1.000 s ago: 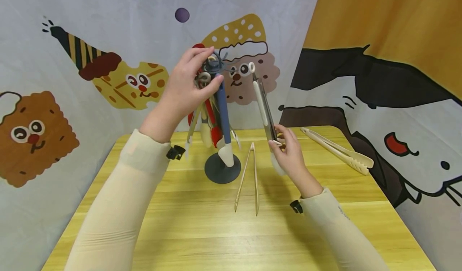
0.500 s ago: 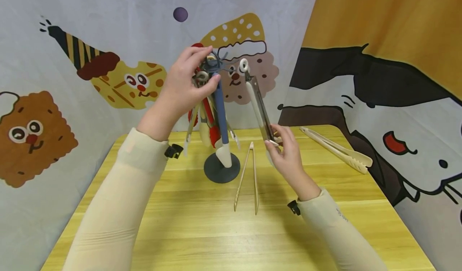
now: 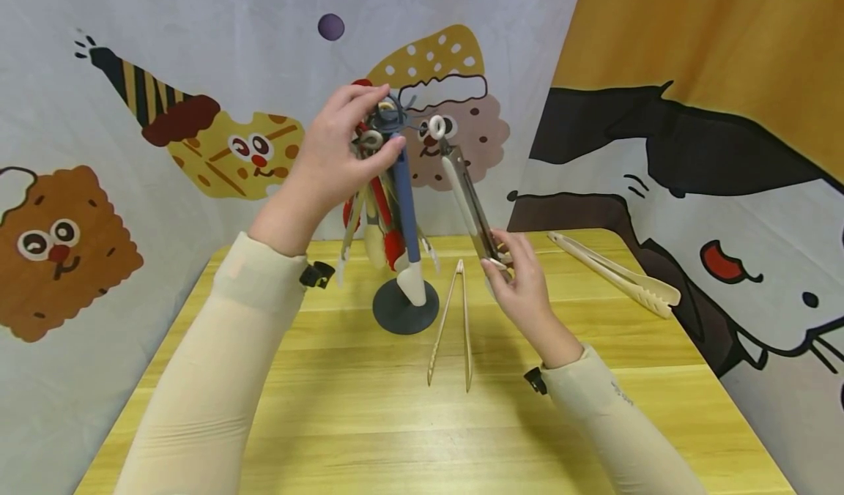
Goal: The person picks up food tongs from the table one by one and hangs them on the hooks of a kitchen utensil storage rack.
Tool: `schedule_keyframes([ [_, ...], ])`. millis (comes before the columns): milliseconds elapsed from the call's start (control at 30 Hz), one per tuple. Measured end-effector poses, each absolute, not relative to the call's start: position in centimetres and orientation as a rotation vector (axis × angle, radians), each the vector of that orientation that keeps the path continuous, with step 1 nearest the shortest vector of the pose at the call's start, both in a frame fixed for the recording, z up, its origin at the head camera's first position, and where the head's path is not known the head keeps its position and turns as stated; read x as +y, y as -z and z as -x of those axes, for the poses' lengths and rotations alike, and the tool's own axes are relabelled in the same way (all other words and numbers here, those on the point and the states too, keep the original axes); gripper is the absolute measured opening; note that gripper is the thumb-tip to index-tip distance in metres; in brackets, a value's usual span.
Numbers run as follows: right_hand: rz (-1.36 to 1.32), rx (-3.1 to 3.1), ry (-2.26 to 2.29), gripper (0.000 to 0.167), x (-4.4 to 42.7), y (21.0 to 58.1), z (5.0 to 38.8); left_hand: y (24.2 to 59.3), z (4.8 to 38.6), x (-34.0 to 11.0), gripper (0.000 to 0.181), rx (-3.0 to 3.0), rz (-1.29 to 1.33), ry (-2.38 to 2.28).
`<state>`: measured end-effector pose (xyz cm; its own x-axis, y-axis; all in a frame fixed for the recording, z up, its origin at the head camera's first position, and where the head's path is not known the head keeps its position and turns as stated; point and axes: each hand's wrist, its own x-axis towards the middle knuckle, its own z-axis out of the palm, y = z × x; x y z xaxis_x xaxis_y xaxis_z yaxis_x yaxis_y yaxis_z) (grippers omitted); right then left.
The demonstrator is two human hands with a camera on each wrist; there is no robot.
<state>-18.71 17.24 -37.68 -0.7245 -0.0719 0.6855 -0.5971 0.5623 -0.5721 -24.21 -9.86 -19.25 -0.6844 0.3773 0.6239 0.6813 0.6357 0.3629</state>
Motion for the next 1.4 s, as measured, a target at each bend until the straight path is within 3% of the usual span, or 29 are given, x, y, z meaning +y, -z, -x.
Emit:
schedule_keyframes([
  [1400,-0.576,-2.172,-1.123,0.043,15.6,38.0,20.0,19.3,24.0,-9.6,0.062,-2.374,0.773,0.8],
])
